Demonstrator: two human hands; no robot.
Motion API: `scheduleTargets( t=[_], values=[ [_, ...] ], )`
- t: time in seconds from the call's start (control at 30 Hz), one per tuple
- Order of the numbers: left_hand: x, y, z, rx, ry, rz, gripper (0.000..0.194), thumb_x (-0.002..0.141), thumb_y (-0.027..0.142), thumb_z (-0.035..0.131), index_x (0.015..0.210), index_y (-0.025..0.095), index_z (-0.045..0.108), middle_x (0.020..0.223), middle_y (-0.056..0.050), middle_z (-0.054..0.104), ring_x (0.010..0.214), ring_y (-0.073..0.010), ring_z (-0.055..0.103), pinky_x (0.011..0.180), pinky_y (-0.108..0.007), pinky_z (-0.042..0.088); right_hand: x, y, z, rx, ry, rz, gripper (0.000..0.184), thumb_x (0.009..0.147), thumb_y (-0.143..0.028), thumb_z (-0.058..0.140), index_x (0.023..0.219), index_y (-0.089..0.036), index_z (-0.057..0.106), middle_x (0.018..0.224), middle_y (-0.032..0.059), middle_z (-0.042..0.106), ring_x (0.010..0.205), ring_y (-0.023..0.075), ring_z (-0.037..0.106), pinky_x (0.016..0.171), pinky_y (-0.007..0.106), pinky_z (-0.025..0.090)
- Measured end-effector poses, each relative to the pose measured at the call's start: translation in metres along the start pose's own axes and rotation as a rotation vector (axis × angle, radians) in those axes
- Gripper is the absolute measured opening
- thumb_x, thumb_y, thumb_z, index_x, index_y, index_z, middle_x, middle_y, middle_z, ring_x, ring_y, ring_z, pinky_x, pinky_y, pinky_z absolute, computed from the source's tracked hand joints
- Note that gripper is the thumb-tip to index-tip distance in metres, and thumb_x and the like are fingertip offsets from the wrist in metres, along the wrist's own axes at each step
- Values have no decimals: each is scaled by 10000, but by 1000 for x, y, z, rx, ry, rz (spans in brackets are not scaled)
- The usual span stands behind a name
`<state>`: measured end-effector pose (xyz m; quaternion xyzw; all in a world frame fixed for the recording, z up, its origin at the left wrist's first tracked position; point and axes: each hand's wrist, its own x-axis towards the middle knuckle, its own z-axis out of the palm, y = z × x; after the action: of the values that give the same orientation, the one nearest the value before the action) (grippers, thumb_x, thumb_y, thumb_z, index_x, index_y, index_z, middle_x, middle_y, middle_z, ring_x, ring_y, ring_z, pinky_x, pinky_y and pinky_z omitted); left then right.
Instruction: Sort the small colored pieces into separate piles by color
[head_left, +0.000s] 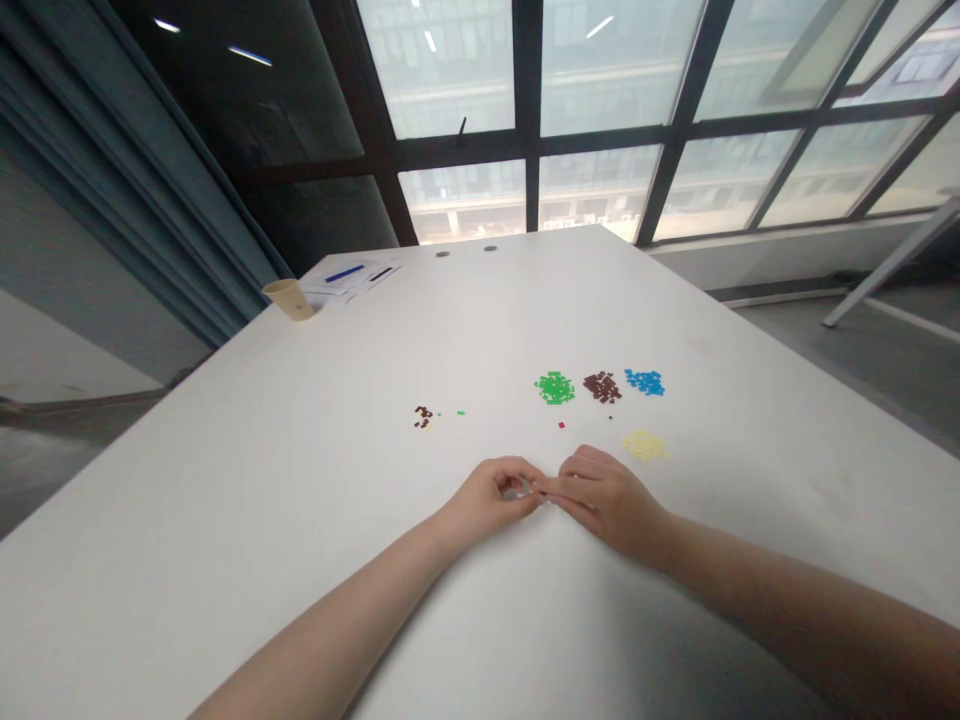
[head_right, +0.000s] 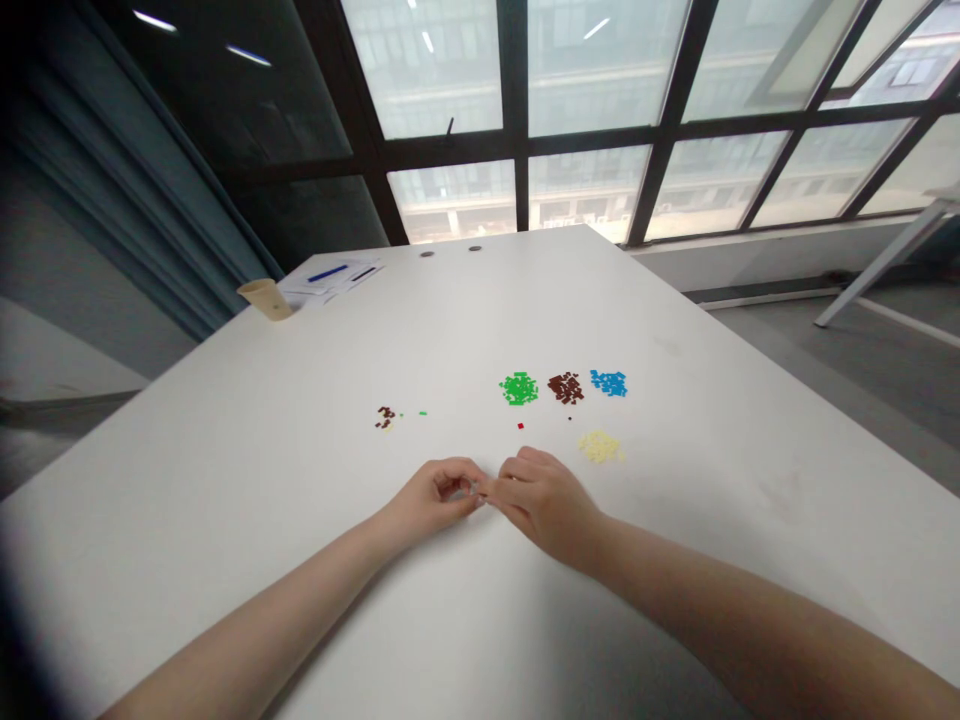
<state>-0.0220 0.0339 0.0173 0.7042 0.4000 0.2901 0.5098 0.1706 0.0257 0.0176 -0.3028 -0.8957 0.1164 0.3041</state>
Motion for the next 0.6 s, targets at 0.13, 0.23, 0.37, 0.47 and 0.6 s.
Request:
scheduleTargets(
  t=[0.13,0.23,0.37,0.47,0.6],
  values=[
    [-1,0,0,-44,-40,-36,139,697,192,583,812,146,647,761,-36,646,637,-101,516,604,-225,398,0,-4,3,-12,-11,-29,187,871,-203,450,916,-224,631,706,20,551,690,133,423,648,255,338],
    [-1,0,1,-141,-24,-67,272,713,216,589,977,147,589,817,-50,640,636,-94,514,581,-219,396,3,-3,-1,-68,24,-31,195,868,-194,452,916,-219,639,713,25,548,694,137,432,651,263,347],
    [1,-7,-2,-203,23,-69,315,720,225,595,1020,152,538,885,-72,629,683,-101,534,585,-220,404,14,23,-23,-94,149,82,179,851,-222,482,882,-192,656,751,42,561,752,150,480,704,280,382],
    [3,-12,-5,-183,68,-73,250,724,217,585,963,149,550,877,-76,627,722,-111,546,603,-226,407,21,60,-44,-158,192,274,157,821,-242,529,864,-197,673,793,50,579,795,167,507,752,303,385],
    [4,-13,-7,-170,108,-81,216,711,199,589,920,155,561,849,-64,620,734,-116,553,617,-232,417,25,106,-54,-321,-6,494,167,799,-267,549,874,-236,695,774,48,579,787,185,503,719,305,365]
  ],
)
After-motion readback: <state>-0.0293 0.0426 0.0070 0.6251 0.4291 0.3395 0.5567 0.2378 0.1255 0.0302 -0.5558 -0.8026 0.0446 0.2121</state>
